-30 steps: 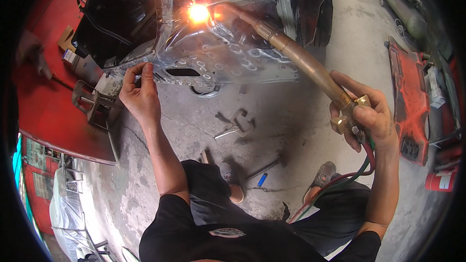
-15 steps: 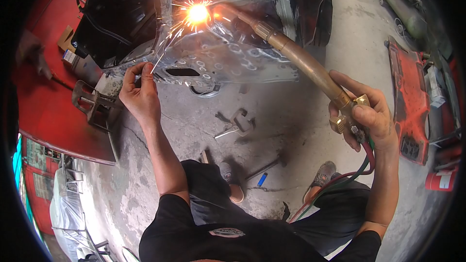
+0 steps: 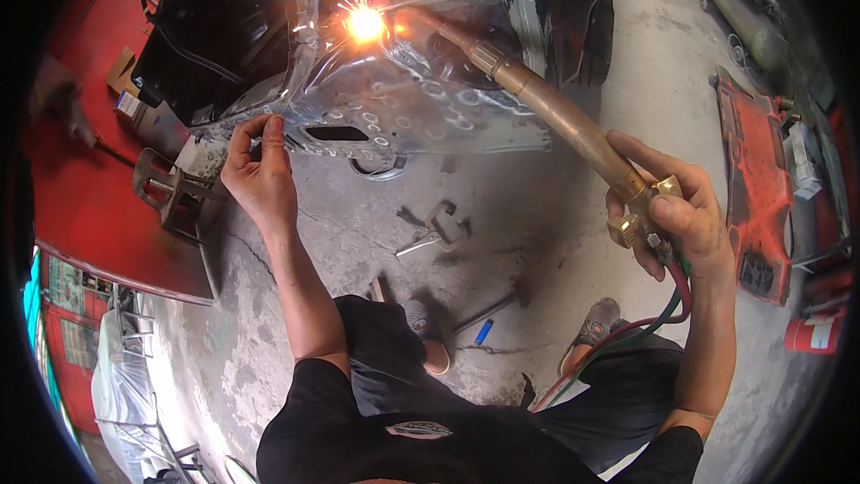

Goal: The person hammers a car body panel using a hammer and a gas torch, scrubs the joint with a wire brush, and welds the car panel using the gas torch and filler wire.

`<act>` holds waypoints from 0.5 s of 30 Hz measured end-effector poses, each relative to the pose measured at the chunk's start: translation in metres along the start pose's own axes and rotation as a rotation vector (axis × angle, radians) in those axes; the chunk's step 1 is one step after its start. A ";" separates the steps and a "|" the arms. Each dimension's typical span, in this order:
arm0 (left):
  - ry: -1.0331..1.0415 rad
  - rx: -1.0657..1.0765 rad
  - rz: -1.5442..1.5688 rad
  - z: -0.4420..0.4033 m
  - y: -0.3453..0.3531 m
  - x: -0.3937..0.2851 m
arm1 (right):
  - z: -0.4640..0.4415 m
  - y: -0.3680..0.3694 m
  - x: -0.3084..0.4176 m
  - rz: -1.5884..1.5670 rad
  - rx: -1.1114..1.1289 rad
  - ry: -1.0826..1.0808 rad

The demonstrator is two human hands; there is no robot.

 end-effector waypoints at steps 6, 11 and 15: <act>-0.049 0.001 0.005 0.002 0.000 -0.002 | 0.000 0.000 0.000 0.004 0.001 0.005; -0.051 0.003 0.006 0.002 0.000 -0.002 | 0.000 0.001 0.000 0.000 -0.001 0.009; -0.042 0.003 0.012 0.002 0.001 -0.003 | 0.000 0.000 0.000 0.001 0.008 0.006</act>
Point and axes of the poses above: each hand's wrist, its own z-axis away from the middle knuckle, its own y-axis out of the palm, x = y × z, the point moved 9 cm from there along -z, towards the middle knuckle, and after that the axes turned 14 degrees about -y, right-handed, at the moved point
